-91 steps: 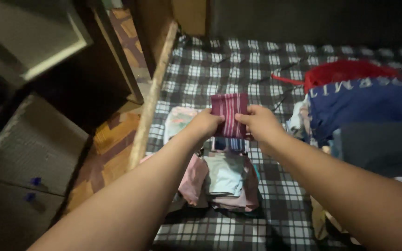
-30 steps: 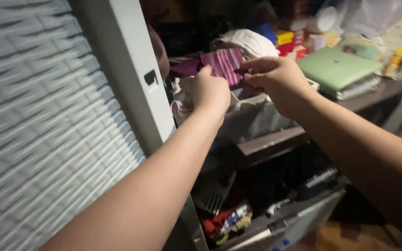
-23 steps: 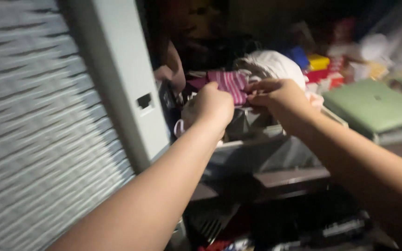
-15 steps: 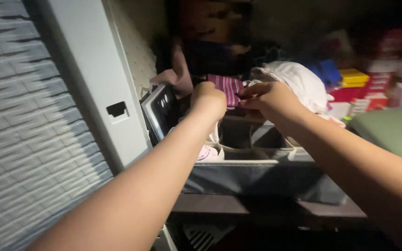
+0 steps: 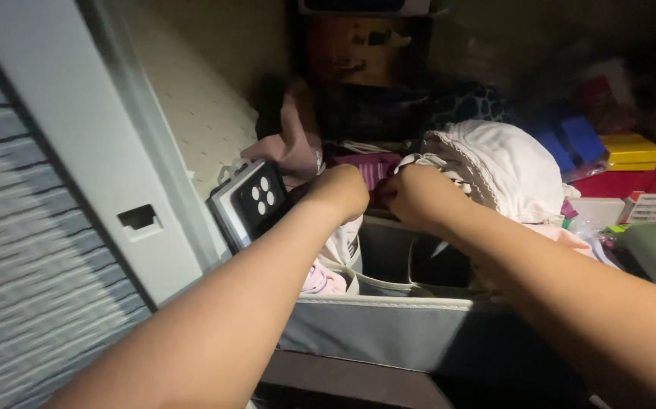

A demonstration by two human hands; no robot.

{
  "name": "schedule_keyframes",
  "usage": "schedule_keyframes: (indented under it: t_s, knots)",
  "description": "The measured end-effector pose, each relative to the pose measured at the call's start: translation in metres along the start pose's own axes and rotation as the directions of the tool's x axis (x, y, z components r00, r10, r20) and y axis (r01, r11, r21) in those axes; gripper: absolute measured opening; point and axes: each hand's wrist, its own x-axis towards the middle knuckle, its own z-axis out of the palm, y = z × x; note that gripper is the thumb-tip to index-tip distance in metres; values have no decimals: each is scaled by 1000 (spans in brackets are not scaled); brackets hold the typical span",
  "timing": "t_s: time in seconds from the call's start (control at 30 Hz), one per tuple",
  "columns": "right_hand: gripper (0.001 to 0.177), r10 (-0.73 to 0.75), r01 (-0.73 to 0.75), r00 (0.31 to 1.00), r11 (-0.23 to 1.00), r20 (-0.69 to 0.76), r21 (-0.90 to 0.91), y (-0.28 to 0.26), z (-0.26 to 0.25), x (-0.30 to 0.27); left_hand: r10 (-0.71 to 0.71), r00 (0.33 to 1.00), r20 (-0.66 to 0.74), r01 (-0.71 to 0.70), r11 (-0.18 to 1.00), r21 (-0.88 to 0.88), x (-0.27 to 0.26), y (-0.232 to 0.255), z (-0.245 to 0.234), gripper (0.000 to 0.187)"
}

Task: Organizing and sorting folded bras and underwear into a partitioned storage bin.

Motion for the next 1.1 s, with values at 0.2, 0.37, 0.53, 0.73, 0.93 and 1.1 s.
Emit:
schedule_keyframes:
  t_s: [0.2, 0.37, 0.53, 0.73, 0.93, 1.1]
  knots:
    - [24, 65, -61, 997, 994, 46, -85, 4, 5, 0, 2, 995, 103, -18, 988, 151, -10, 13, -9, 26]
    - [33, 103, -95, 993, 983, 48, -157, -9, -3, -7, 22, 986, 167, -53, 982, 182, -24, 21, -19, 29]
    - [31, 139, -137, 990, 986, 10, -95, -31, -32, -26, -42, 998, 43, 43, 999, -12, -45, 36, -31, 32]
    - [21, -15, 13, 997, 1000, -76, -24, -38, -62, -63, 120, 991, -65, -122, 992, -39, -59, 54, -22, 31]
    - [19, -104, 65, 960, 986, -260, -153, -40, -83, -116, 218, 972, -87, -234, 934, -270, -121, 97, -70, 27]
    - [17, 5, -102, 925, 966, -379, -237, -61, -108, -175, 414, 897, -156, -441, 802, -403, -141, 123, -69, 24]
